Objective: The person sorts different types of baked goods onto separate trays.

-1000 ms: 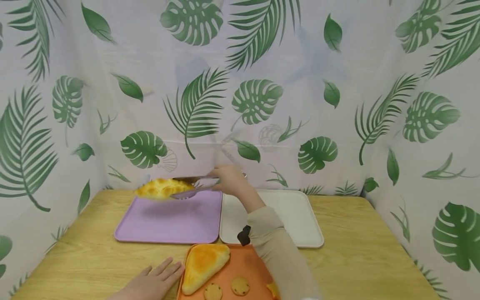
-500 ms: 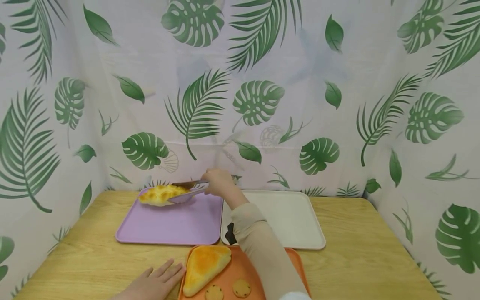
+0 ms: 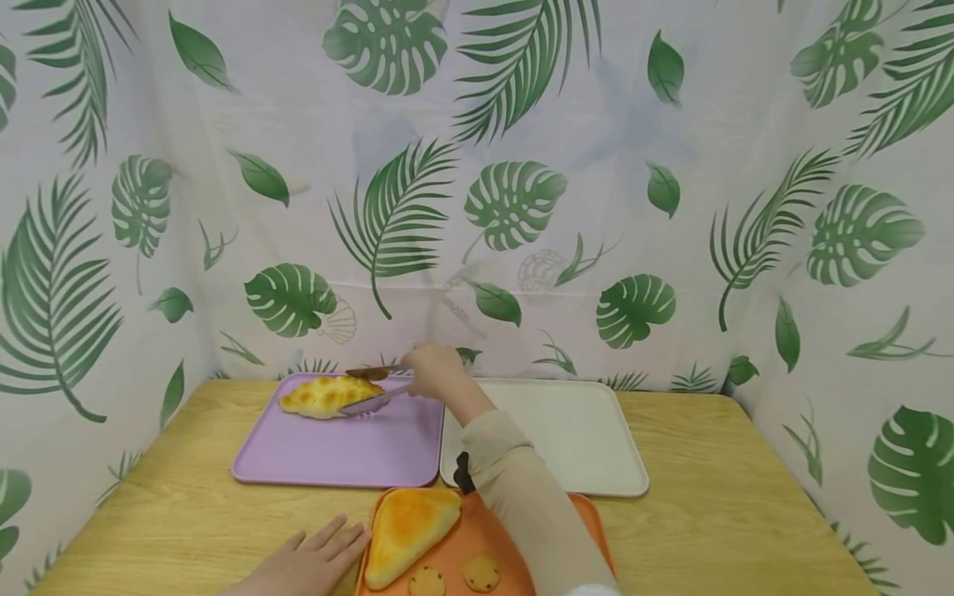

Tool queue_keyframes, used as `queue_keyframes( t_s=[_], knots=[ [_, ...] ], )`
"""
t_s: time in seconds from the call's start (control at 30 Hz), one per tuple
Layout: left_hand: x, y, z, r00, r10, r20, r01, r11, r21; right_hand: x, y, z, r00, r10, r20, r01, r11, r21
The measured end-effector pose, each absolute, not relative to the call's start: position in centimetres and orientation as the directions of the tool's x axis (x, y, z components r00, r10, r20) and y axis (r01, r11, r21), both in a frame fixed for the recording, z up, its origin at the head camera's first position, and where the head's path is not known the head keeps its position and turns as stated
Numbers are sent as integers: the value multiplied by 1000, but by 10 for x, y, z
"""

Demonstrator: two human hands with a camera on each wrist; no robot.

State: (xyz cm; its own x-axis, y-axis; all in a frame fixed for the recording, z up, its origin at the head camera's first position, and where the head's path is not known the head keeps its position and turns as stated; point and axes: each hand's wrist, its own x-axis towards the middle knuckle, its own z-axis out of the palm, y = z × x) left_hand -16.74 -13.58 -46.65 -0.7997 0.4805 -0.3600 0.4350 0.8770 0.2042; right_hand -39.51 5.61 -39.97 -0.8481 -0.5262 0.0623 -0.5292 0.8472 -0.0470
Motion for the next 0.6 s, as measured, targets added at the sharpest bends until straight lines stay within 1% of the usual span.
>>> queue_keyframes(
  t_s=[0.13, 0.23, 0.4, 0.6],
  knots=[
    [-168, -135, -468, -799, 480, -363, 433, 877, 207, -389, 63, -396, -848, -523, 84, -527, 849, -40],
    [-168, -136, -468, -798, 478, -368, 431, 878, 206, -386, 72, -393, -835, -538, 112, -544, 838, -33],
    [-168, -136, -467, -796, 478, -372, 432, 878, 205, -379, 94, -388, -790, -583, 190, -597, 802, -19],
    [-167, -136, -466, -797, 477, -370, 427, 879, 213, -359, 125, -376, -731, -629, 264, -651, 759, 4]
  ],
)
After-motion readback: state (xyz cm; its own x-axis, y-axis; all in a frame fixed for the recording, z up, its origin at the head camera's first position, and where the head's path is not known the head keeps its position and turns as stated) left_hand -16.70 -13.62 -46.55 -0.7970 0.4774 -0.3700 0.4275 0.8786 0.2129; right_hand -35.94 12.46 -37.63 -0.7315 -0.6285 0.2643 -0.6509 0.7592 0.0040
